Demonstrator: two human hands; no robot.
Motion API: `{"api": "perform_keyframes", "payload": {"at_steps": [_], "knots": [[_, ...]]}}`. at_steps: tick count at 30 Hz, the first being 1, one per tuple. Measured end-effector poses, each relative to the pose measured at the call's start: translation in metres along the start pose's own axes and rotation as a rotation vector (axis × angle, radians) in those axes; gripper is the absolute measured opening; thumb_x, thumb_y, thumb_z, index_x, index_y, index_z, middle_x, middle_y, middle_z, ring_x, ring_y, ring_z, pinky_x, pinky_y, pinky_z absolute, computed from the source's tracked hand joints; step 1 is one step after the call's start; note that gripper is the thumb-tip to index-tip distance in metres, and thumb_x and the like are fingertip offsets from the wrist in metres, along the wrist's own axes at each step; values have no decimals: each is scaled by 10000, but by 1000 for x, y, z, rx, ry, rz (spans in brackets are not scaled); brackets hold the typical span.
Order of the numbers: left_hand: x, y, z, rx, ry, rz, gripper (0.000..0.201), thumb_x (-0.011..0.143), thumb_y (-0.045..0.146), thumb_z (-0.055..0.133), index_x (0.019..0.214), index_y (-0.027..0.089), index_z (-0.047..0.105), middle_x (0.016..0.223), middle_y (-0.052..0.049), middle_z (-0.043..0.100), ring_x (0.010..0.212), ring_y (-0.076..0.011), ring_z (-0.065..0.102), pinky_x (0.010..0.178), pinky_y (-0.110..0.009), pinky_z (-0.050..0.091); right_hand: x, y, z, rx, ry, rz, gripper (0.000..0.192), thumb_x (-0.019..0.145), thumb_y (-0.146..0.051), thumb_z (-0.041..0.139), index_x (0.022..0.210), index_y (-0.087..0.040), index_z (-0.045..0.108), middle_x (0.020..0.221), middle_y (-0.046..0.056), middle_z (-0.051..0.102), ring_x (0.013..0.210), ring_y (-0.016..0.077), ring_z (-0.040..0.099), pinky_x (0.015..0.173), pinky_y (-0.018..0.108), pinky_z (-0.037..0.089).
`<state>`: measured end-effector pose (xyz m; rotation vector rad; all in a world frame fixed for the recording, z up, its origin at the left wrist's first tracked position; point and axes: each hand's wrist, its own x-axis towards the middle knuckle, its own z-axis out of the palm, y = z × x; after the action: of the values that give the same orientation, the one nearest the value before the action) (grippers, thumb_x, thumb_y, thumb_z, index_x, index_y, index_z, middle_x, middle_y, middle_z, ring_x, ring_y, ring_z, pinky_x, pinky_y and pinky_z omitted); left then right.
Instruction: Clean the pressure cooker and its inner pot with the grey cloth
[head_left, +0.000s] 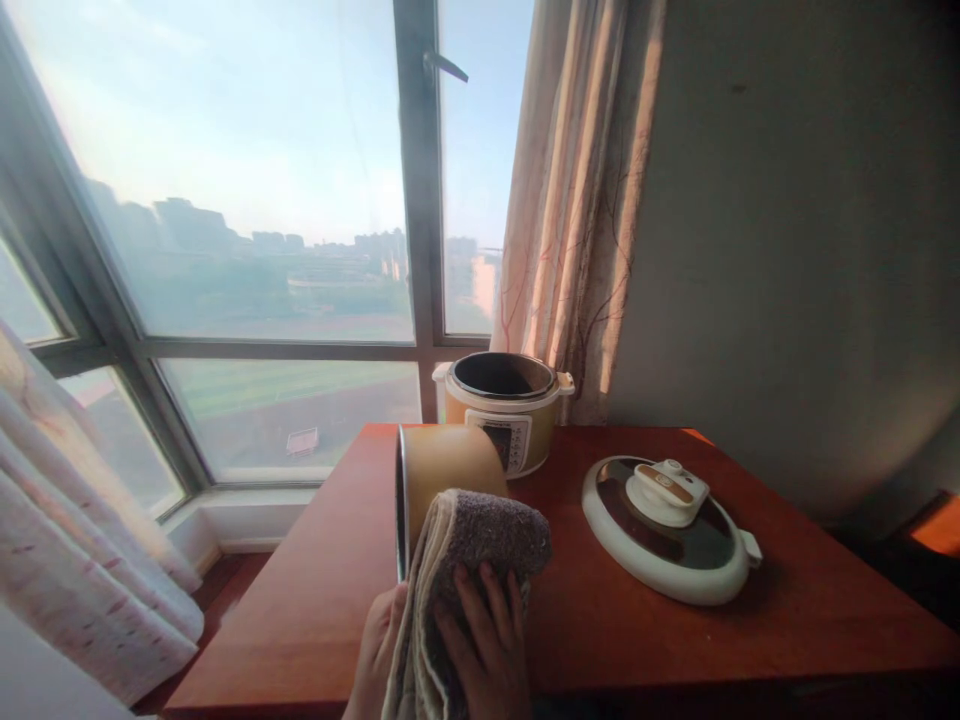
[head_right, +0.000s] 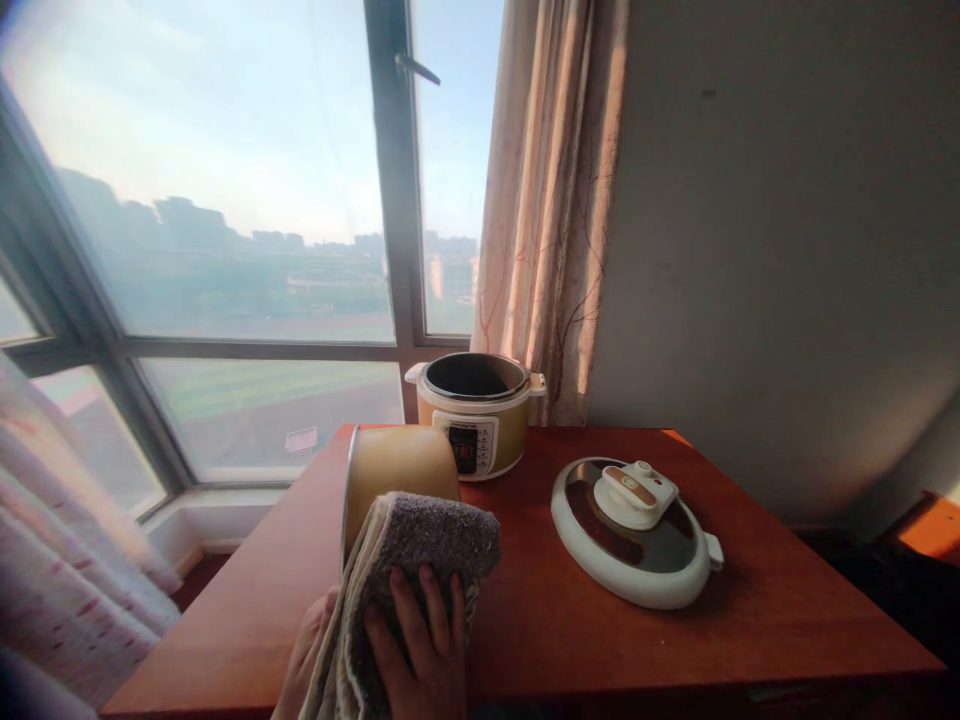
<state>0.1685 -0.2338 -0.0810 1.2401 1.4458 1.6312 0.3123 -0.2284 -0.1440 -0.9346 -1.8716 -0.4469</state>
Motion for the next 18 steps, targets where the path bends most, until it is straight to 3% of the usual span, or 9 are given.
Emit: {"api": "perform_keyframes", "payload": {"at_steps": [3, 5, 9, 11, 14, 18], "knots": [[1, 3, 2, -51, -26, -87, 755, 639, 918, 544, 588, 179, 688, 548, -85, 652, 541, -228, 603, 546, -352, 585, 2, 1, -1, 41, -68, -33, 719, 750, -326, 658, 1453, -325, 506, 1499, 65, 543, 1415, 381, 415, 1081, 604, 400], [2, -1, 5, -61, -44, -98, 699, 638, 883, 583, 559, 195, 681, 526, -73, 634, 527, -231, 588, 535, -363, 580, 17, 2, -11, 94, -149, -40, 815, 714, -362, 661, 1499, -288, 452, 1549, 86, 481, 1439, 410, 372, 1111, 634, 349], [1, -11, 8, -9, -47, 6, 611, 670, 831, 591, 532, 241, 678, 564, -81, 646, 605, -265, 614, 645, -390, 599, 69, 4, -34, 143, -197, 48, 847, 712, -270, 619, 1529, -290, 393, 1640, 46, 332, 1510, 370, 244, 1209, 624, 121], [-2, -12, 7, 52, -51, 53, 639, 741, 823, 527, 548, 232, 674, 589, -79, 646, 648, -260, 620, 724, -387, 595, 104, 6, -43, 185, -225, 73, 803, 735, -264, 613, 1512, -305, 414, 1649, 17, 314, 1519, 344, 224, 1226, 583, 86], [-10, -8, 5, 118, -95, 65, 720, 807, 836, 433, 549, 194, 637, 581, -67, 614, 618, -219, 578, 701, -348, 575, 157, 12, -53, 247, -334, 109, 711, 762, -285, 606, 1461, -291, 477, 1623, 10, 370, 1505, 303, 255, 1236, 528, 84], [-23, -5, 4, 140, -20, 36, 694, 801, 838, 464, 595, 189, 596, 617, -51, 594, 645, -204, 580, 691, -307, 565, 217, 24, -57, 246, -493, 174, 455, 825, -290, 557, 1274, -269, 623, 1442, 44, 592, 1357, 258, 472, 1180, 460, 256]]}}
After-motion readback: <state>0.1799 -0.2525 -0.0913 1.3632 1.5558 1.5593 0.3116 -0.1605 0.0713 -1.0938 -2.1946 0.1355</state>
